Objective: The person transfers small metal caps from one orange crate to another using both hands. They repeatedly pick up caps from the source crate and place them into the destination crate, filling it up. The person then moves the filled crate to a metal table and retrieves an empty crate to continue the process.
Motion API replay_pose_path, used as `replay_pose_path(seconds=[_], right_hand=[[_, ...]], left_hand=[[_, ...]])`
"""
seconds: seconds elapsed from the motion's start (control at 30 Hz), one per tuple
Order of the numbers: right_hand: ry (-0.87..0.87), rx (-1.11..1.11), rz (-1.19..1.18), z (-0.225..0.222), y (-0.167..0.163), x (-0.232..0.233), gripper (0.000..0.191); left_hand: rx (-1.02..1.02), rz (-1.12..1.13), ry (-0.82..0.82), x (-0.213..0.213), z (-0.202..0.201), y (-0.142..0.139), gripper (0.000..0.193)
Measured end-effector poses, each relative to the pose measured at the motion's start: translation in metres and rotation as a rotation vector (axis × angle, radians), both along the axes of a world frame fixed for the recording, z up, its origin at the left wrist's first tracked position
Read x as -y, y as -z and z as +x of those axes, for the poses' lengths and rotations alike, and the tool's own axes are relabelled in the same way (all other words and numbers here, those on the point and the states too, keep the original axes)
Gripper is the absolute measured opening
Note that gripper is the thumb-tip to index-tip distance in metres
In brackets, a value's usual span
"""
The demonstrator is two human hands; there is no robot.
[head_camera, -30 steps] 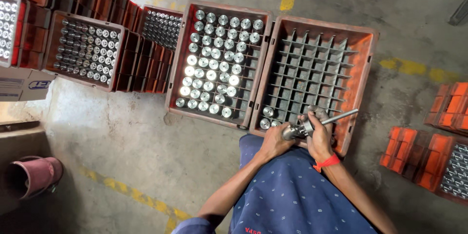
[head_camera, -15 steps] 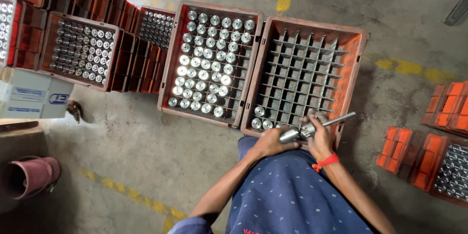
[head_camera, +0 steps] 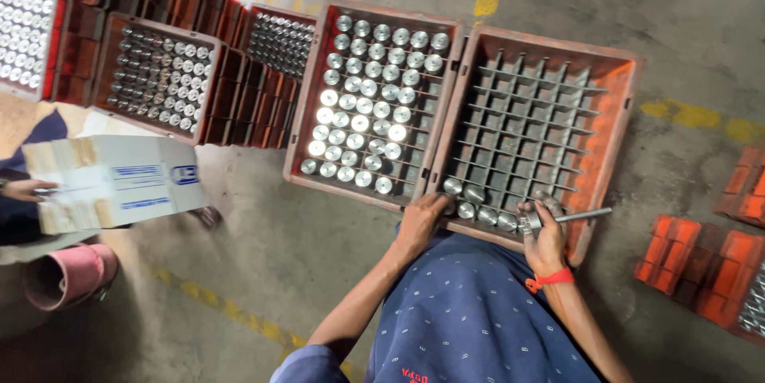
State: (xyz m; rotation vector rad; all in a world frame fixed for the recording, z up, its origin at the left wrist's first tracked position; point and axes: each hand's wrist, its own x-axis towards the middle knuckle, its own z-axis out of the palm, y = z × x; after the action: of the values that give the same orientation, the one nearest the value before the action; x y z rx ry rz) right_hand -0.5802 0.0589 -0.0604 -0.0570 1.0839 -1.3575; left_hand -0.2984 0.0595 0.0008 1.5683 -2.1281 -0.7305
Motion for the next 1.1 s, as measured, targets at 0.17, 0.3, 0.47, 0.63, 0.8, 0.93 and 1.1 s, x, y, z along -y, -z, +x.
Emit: replay_pose_path(seconds=[0.17,0.3,0.47,0.63,0.8,0.93,1.1], right_hand=[[-0.022,-0.028,0.009,0.014,0.003,-0.004,0.015],[-0.052,-0.041,0.025,0.029,0.004,0.001,0.015],[-0.111,-0.009,-0.049,0.042,0.003,0.007,0.013],[-0.11,-0.052,0.003,0.032,-0.003,-0.003,0.017],[-0.141,-0.083,0.063,0.027,-0.012,-0.006,0.02],[-0.148,-0.069,0.005,0.038,-0.021,0.003,0.015],[-0.112,-0.072,-0.092,0.032,-0.041,0.018,0.014]], left_hand=[[0.18,-0.012,-0.285,0.02,0.07,-0.002,0.047],[0.475,0.155,-0.409,0.034,0.094,0.02,0.064],[0.467,0.054,-0.373,0.039,0.091,0.025,0.052],[0.03,0.109,-0.279,0.034,0.145,-0.053,0.053],[-0.794,0.138,-0.392,0.049,0.129,-0.074,0.039],[-0.862,0.48,-0.675,0.069,0.029,-0.024,0.032],[-0.365,0.239,-0.246,0.025,-0.058,-0.015,0.043]])
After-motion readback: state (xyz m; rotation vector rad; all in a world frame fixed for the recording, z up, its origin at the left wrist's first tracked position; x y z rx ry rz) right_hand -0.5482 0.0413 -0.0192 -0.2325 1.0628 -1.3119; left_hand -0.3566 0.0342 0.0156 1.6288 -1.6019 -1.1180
